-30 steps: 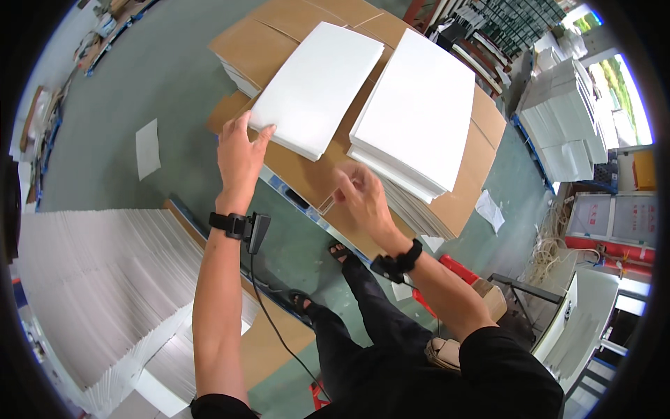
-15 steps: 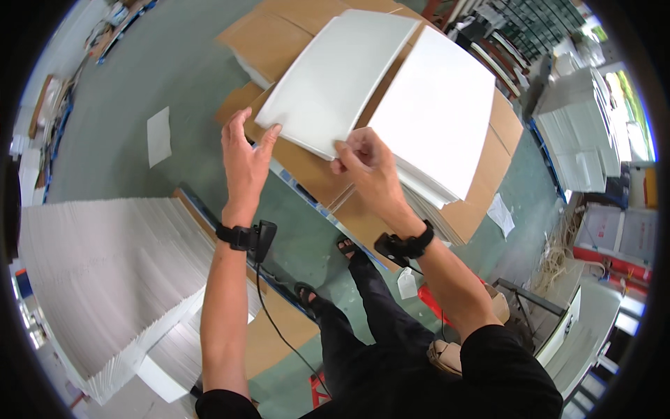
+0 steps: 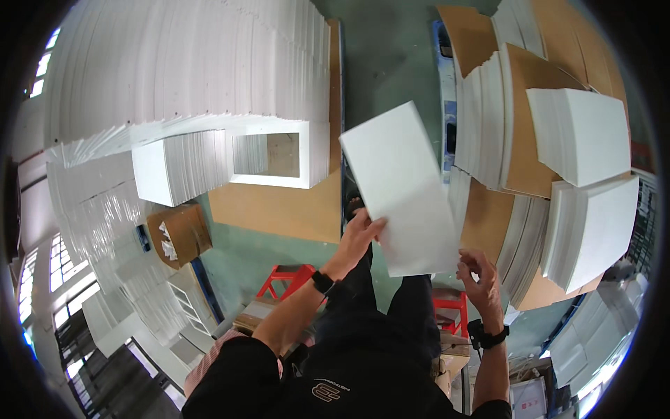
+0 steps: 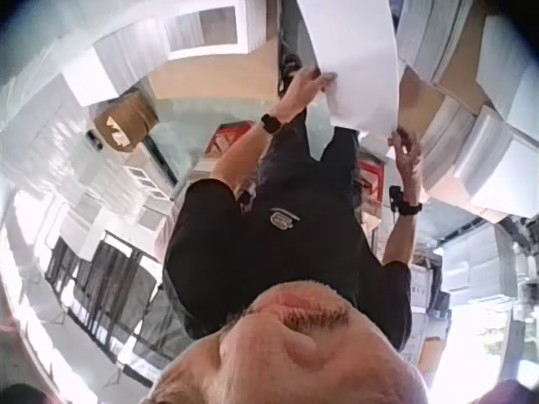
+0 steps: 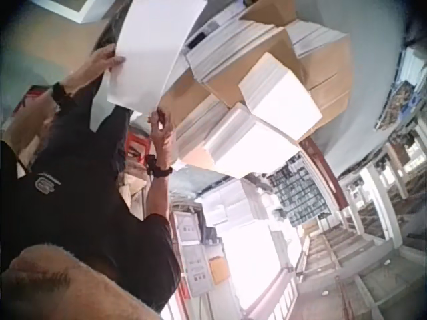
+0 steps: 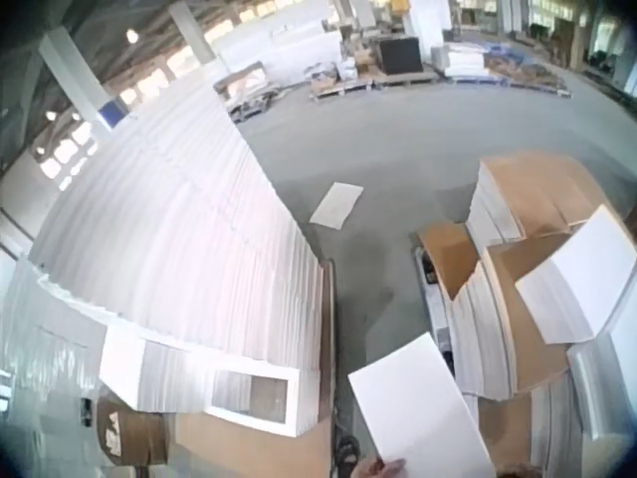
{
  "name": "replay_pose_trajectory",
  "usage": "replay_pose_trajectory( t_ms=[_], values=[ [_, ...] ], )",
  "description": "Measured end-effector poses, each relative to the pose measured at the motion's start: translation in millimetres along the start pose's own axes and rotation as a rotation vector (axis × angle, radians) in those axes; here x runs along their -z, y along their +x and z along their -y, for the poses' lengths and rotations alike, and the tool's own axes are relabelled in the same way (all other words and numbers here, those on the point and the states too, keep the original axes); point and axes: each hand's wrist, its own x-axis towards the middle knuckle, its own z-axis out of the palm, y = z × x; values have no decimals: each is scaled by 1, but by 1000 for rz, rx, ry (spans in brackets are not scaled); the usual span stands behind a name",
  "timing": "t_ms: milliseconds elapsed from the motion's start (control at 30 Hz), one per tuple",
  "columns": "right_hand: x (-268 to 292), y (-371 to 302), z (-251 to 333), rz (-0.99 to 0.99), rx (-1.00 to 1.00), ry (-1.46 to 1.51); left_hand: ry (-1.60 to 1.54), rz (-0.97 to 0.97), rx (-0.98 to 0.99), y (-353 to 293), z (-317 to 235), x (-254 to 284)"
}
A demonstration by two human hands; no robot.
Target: The person uses a pneumatic screwdriver to fasten screws into a white rectangular frame on a workbench. They then move the completed frame aside and pick up a dark glass pane, placing it into a frame. Finally, they place a white panel over the glass and prepare to fasten it.
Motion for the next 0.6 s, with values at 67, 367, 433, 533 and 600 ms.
replay_pose_trajectory(
  t_ms=[67, 367, 433, 533, 600],
  values=[
    [-34, 15, -8, 55, 12, -39, -299, -151, 63, -10, 72, 48],
    [-138, 45, -26, 367, -145, -242, -522, -728, 14, 96, 155, 324],
    [-152, 47, -26, 401, -231, -201, -456, -772, 20, 118, 167, 378],
    [-173, 50, -30, 430, -277, -218, -332, -834, 59, 145, 169, 427],
    [-182, 46, -36, 436, -295, -211, -341, -820, 81, 156, 164, 436]
  ],
)
